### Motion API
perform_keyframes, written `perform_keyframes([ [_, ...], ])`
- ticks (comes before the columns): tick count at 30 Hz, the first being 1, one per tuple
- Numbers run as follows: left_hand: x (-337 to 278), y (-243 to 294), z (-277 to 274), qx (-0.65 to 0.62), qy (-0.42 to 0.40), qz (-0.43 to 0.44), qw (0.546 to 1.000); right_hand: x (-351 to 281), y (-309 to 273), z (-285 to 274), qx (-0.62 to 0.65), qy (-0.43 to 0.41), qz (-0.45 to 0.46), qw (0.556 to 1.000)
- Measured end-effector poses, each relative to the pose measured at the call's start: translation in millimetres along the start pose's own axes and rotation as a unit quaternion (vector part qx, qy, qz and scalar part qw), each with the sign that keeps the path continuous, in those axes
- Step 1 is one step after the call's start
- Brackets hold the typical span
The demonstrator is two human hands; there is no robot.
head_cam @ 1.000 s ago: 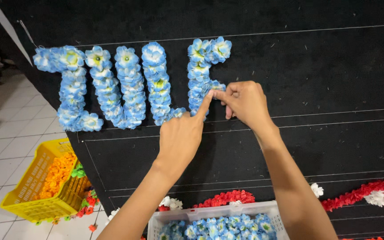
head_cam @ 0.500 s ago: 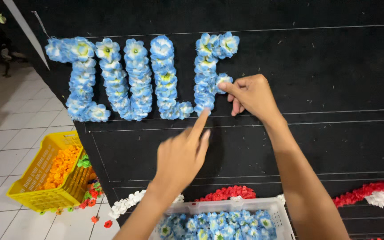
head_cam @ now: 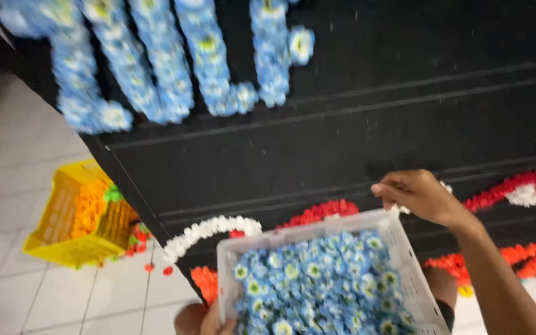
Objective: The person attaches blue flowers to a black board to form letters by hand, picking flowers from a white crate held on their lap while sitting low to the ground.
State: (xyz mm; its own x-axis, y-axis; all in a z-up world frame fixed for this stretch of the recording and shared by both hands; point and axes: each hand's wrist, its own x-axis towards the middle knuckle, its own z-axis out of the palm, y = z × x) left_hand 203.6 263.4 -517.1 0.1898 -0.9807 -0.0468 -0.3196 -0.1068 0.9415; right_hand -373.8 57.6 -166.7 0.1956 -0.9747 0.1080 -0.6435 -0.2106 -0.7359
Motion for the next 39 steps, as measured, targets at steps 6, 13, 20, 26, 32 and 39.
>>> perform_keyframes([
  [6,5,56,23,-0.151,0.028,-0.179,0.972,-67,64,-3,-0.036,0.025,0.14,0.989],
  [13,1,165,62,-0.171,0.014,-0.256,0.951,-115,143,21,-0.127,0.172,-0.045,0.976],
  [20,-18,174,126,-0.271,0.006,-0.231,0.934,-112,127,59,-0.188,-0.088,-0.135,0.969],
  [26,-35,78,172,-0.146,0.003,-0.149,0.978,-94,190,85,-0.21,-0.16,-0.106,0.959],
  [32,-34,145,156,-0.163,0.033,-0.274,0.947,-99,177,110,-0.161,-0.139,-0.104,0.972],
  [39,-38,141,151,-0.311,0.114,-0.228,0.915,-93,143,103,-0.054,-0.19,-0.01,0.98],
])
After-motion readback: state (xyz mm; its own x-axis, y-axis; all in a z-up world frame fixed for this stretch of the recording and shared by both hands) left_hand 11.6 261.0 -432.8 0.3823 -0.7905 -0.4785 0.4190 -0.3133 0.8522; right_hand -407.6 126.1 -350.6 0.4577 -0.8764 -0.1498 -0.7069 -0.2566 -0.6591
